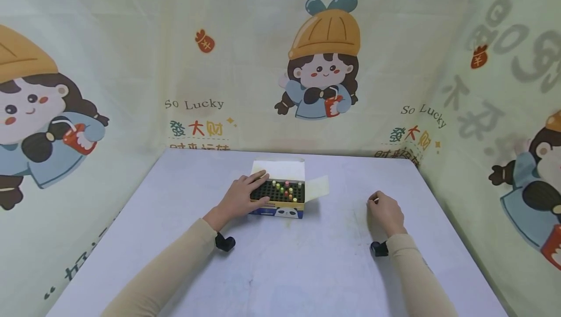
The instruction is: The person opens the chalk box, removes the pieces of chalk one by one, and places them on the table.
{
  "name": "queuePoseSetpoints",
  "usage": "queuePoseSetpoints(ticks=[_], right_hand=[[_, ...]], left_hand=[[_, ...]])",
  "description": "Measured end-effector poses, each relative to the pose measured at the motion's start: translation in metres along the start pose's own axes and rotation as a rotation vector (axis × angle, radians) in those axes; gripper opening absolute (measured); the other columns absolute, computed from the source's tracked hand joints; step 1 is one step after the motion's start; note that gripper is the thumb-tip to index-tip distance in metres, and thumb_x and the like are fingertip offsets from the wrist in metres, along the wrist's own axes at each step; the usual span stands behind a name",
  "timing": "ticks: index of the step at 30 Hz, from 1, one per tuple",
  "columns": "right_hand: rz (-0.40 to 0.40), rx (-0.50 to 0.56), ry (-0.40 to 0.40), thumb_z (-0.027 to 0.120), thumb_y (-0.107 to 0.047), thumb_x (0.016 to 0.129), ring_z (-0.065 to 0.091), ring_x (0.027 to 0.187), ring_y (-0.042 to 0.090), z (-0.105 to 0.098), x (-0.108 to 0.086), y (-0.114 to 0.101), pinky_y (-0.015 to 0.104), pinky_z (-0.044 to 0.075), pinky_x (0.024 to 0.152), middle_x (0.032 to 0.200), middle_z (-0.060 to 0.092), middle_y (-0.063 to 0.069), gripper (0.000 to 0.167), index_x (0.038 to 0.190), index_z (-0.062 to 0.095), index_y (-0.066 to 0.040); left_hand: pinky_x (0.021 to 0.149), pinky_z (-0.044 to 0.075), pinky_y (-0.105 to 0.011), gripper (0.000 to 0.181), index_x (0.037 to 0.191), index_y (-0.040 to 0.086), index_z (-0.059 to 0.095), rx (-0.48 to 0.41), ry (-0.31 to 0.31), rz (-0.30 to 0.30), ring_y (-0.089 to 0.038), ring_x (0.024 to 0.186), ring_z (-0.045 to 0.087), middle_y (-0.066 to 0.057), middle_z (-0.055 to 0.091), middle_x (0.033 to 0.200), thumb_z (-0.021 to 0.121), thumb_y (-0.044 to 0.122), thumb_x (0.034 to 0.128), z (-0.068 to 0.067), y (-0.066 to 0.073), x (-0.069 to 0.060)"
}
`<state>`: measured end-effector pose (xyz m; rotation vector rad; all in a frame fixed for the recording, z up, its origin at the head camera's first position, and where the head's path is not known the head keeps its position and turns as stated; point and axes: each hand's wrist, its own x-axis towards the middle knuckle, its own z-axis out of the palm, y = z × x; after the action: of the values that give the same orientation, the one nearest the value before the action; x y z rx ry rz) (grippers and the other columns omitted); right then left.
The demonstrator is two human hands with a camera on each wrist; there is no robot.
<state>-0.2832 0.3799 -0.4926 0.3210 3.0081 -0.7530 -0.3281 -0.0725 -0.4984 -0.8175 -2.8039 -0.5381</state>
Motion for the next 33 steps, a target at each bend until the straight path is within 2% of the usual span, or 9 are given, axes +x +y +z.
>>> queuePoseSetpoints(ticks=[6, 13, 24, 33], right_hand=[[0.028, -0.016, -0.018, 0.052, -0.024, 0.101, 0.064, 0.101, 0.042, -0.0058, 0.0013, 0.0055, 0.049, 0.05, 0.072, 0.124, 0.065, 0.027, 0.031, 0.119, 0.064, -0.001], [0.031, -0.017, -0.041, 0.053, -0.021, 0.103, 0.064, 0.096, 0.04, -0.0079, 0.002, 0.0059, 0.045, 0.049, 0.069, 0.12, 0.065, 0.03, 0.029, 0.12, 0.062, 0.001], [0.033, -0.023, -0.047, 0.053, -0.016, 0.103, 0.064, 0.1, 0.045, -0.0057, -0.0005, 0.0102, 0.049, 0.051, 0.075, 0.121, 0.062, 0.035, 0.025, 0.117, 0.059, 0.004], [0.041, -0.009, -0.058, 0.048, -0.03, 0.107, 0.06, 0.09, 0.036, -0.0067, 0.0005, 0.0057, 0.043, 0.05, 0.07, 0.113, 0.063, 0.031, 0.04, 0.121, 0.058, 0.006]], left_hand=[[0.103, 0.044, -0.059, 0.077, 0.162, 0.027, 0.039, 0.001, 0.005, -0.003, -0.037, 0.131, 0.053, 0.004, 0.036, 0.168, 0.057, 0.065, 0.0975, -0.0022, 0.0002, -0.001], [0.103, 0.043, -0.06, 0.076, 0.162, 0.026, 0.04, -0.009, 0.002, -0.003, -0.038, 0.132, 0.052, 0.003, 0.037, 0.167, 0.057, 0.064, 0.0975, -0.0045, 0.0012, -0.0024], [0.106, 0.041, -0.059, 0.079, 0.164, 0.033, 0.032, 0.027, -0.028, -0.012, -0.035, 0.137, 0.049, 0.009, 0.03, 0.17, 0.05, 0.072, 0.0974, 0.0042, -0.0013, 0.0013], [0.107, 0.041, -0.059, 0.08, 0.164, 0.032, 0.032, 0.016, -0.036, -0.028, -0.035, 0.137, 0.049, 0.008, 0.03, 0.17, 0.052, 0.071, 0.0971, -0.001, 0.0016, -0.0003]])
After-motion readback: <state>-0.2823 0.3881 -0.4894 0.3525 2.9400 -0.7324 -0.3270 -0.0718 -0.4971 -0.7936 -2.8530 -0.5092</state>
